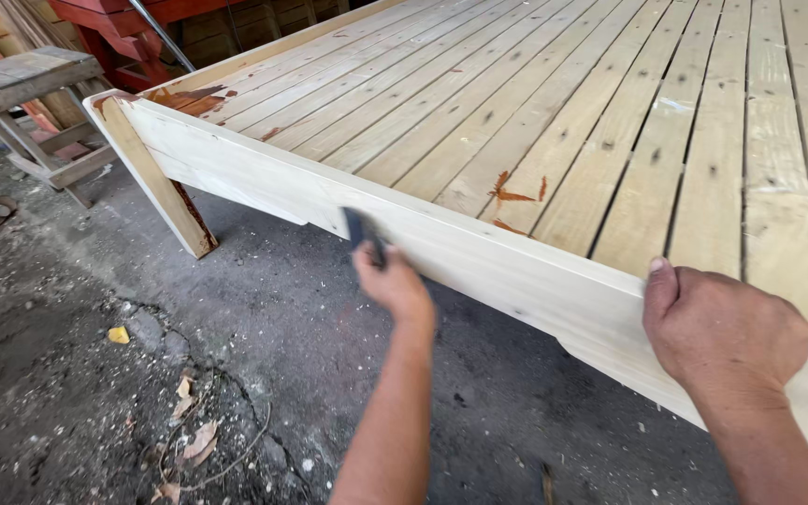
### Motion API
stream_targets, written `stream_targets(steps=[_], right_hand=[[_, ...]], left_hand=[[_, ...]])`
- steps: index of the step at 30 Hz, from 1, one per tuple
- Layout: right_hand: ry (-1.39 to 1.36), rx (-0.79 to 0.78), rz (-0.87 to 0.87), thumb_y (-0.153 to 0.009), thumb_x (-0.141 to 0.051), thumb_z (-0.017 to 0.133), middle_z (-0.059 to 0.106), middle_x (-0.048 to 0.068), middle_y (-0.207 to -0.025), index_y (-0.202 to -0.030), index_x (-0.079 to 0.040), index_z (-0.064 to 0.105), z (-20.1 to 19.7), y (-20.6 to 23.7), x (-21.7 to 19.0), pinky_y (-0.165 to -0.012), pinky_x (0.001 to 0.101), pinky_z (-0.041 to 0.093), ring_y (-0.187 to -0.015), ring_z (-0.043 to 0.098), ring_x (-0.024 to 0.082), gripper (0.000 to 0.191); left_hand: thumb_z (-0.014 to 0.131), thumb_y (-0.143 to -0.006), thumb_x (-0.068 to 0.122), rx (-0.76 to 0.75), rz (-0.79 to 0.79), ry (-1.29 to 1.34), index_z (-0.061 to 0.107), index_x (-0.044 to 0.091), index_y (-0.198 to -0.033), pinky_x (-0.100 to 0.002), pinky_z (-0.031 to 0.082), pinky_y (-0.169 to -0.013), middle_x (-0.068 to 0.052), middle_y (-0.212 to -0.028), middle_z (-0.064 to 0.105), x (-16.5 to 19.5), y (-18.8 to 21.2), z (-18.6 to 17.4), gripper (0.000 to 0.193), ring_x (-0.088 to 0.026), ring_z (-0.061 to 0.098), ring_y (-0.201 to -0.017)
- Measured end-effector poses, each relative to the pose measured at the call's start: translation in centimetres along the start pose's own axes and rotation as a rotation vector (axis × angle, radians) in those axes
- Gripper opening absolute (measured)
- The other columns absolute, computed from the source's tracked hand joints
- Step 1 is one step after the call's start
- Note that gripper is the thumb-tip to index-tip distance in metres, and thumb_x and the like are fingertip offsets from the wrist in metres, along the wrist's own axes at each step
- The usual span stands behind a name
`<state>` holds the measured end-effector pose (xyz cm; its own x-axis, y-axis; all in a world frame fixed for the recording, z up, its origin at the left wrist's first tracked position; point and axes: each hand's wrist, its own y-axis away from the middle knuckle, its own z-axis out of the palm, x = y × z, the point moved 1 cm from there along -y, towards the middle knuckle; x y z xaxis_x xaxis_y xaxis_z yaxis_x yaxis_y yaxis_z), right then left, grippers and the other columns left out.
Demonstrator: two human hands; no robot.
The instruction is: The person sands a slatted wooden furniture frame with sheets of sandpaper, first smoothing the slats and side rails while the frame rests on the ground, then sanding the front rail and a corner leg. Spare sandpaper sheets rest on the slats throughout.
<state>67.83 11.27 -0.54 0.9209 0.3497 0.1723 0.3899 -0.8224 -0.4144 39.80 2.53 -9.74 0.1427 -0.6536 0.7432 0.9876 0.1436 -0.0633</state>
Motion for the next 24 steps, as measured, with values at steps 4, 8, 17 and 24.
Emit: stream_targets(steps=[4,8,17,24], right_hand=[[-0.079,-0.033,-0.075,-0.112,-0.053,0.035,0.064,0.004,-0.057,-0.072,-0.016,0.076,-0.7,-1.1,-5.8,-0.051,0.0391,0.052,-0.047,0.063,0.02,0.068],[-0.217,0.133,-0.233,-0.106,-0.051,0.044,0.066,0.005,-0.058,-0.073,-0.016,0.073,-2.1,-2.1,-13.7,-0.052,0.0407,0.052,-0.049,0.065,0.023,0.057],[-0.213,0.196,-0.283,-0.105,-0.048,0.05,0.066,0.005,-0.057,-0.069,-0.015,0.071,-2.7,-2.6,-19.3,-0.055,0.0398,0.051,-0.051,0.066,0.024,0.053],[-0.246,0.337,-0.324,-0.101,-0.044,0.055,0.066,0.005,-0.06,-0.067,-0.013,0.07,-2.6,-3.1,-22.2,-0.056,0.0402,0.05,-0.053,0.065,0.026,0.048]], left_hand=[[0.059,-0.092,-0.004,0.071,0.053,-0.029,0.059,0.0,-0.115,-0.035,0.05,-0.091,-0.008,-0.111,0.063,0.8,-3.1,-0.1,0.024,-0.021,0.06,-0.1],[0.068,-0.094,0.001,-0.174,0.232,-0.268,0.063,0.0,-0.113,-0.034,0.05,-0.091,-0.007,-0.104,0.06,-1.2,3.1,-1.2,0.02,-0.02,0.058,-0.097],[0.061,-0.087,-0.01,0.246,0.031,-0.027,0.06,0.001,-0.111,-0.035,0.051,-0.083,-0.008,-0.106,0.065,0.7,-12.9,-1.5,0.026,-0.019,0.06,-0.091],[0.066,-0.093,-0.013,0.085,0.058,0.114,0.063,-0.007,-0.111,-0.034,0.054,-0.087,-0.014,-0.11,0.067,-0.4,-12.7,-2.4,0.02,-0.02,0.063,-0.096]])
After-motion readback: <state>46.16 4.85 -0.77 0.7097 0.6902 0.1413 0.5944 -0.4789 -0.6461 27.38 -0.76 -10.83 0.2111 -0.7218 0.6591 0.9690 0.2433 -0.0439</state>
